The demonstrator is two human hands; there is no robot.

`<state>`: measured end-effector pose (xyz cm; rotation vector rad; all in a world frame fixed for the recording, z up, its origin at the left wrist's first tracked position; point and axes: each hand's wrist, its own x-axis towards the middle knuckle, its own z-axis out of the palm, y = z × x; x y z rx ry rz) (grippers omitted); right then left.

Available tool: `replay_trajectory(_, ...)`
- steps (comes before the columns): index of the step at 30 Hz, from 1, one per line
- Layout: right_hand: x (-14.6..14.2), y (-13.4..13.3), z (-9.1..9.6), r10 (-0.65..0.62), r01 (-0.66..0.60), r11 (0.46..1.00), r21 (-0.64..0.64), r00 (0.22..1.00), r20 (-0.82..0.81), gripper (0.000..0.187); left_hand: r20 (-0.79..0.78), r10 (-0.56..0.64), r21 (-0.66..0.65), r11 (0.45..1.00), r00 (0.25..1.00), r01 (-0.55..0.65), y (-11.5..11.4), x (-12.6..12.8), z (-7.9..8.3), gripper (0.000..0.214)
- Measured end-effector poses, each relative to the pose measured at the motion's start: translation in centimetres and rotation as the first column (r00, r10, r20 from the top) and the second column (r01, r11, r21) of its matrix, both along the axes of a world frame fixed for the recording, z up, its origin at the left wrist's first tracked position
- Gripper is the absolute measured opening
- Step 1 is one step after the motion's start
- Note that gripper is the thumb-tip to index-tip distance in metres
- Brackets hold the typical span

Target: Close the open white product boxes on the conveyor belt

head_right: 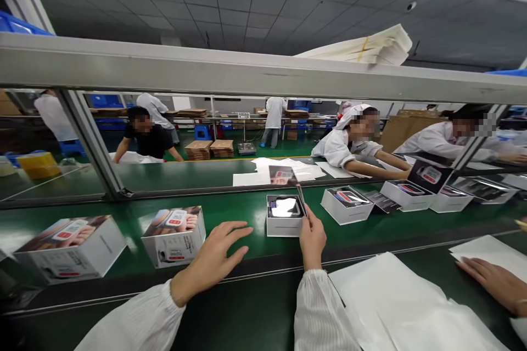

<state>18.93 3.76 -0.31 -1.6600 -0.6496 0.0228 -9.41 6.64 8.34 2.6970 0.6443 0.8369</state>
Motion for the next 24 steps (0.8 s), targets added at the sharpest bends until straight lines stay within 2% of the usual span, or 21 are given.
replay_trajectory(4, -1.3, -1.0, -0.7, 0.094, -0.094, 0.995, -0.043, 0.996, 0.000, 0.055, 0.244, 0.085, 0.004, 0.996, 0.966, -0.089, 0.4, 1.4, 0.0, 0.039)
replay_trajectory(6, -1.6, -1.1, -0.8, 0.170, -0.170, 0.984, -0.046, 0.985, 0.004, 0.052, 0.273, 0.108, 0.017, 0.993, 0.956, -0.117, 1.0, 2.3, -0.1, 0.044)
replay_trajectory(9, -2.0, -1.1, -0.8, 0.250, -0.248, 0.966, -0.076, 0.968, 0.021, 0.049, 0.138, 0.128, -0.041, 0.991, 0.982, -0.124, 2.6, 4.0, -1.1, 0.055)
replay_trajectory(13, -2.5, -0.6, -0.9, 0.315, -0.319, 0.940, -0.122, 0.948, -0.047, 0.055, -0.077, 0.091, -0.233, 0.967, 0.993, -0.107, 4.7, 5.8, -4.1, 0.068)
replay_trajectory(15, -2.6, -0.3, -1.3, 0.343, -0.350, 0.927, -0.134, 0.936, -0.077, 0.059, -0.106, 0.071, -0.251, 0.963, 0.992, -0.095, 5.0, 5.8, -5.7, 0.074)
replay_trajectory(17, -2.4, 0.0, -1.6, 0.346, -0.354, 0.928, -0.116, 0.935, -0.082, 0.060, -0.127, 0.061, -0.248, 0.964, 0.990, -0.091, 4.9, 5.0, -6.6, 0.081)
replay_trajectory(19, -2.3, 0.5, -1.9, 0.340, -0.345, 0.938, -0.030, 0.934, -0.108, 0.061, -0.152, 0.050, -0.203, 0.976, 0.987, -0.081, 4.7, 3.9, -6.2, 0.089)
replay_trajectory(20, -2.3, 0.7, -2.0, 0.341, -0.339, 0.940, 0.033, 0.931, -0.135, 0.062, -0.169, 0.045, -0.145, 0.987, 0.984, -0.070, 4.7, 3.4, -5.6, 0.095)
replay_trajectory(22, -2.6, 1.3, -2.1, 0.375, -0.346, 0.924, 0.164, 0.903, -0.208, 0.064, -0.209, 0.034, 0.034, 0.999, 0.977, -0.028, 4.9, 2.7, -3.3, 0.105)
replay_trajectory(24, -3.5, 2.0, -2.1, 0.463, -0.401, 0.881, 0.253, 0.841, -0.279, 0.065, -0.262, 0.004, 0.211, 0.976, 0.965, 0.053, 5.4, 2.5, -0.4, 0.107)
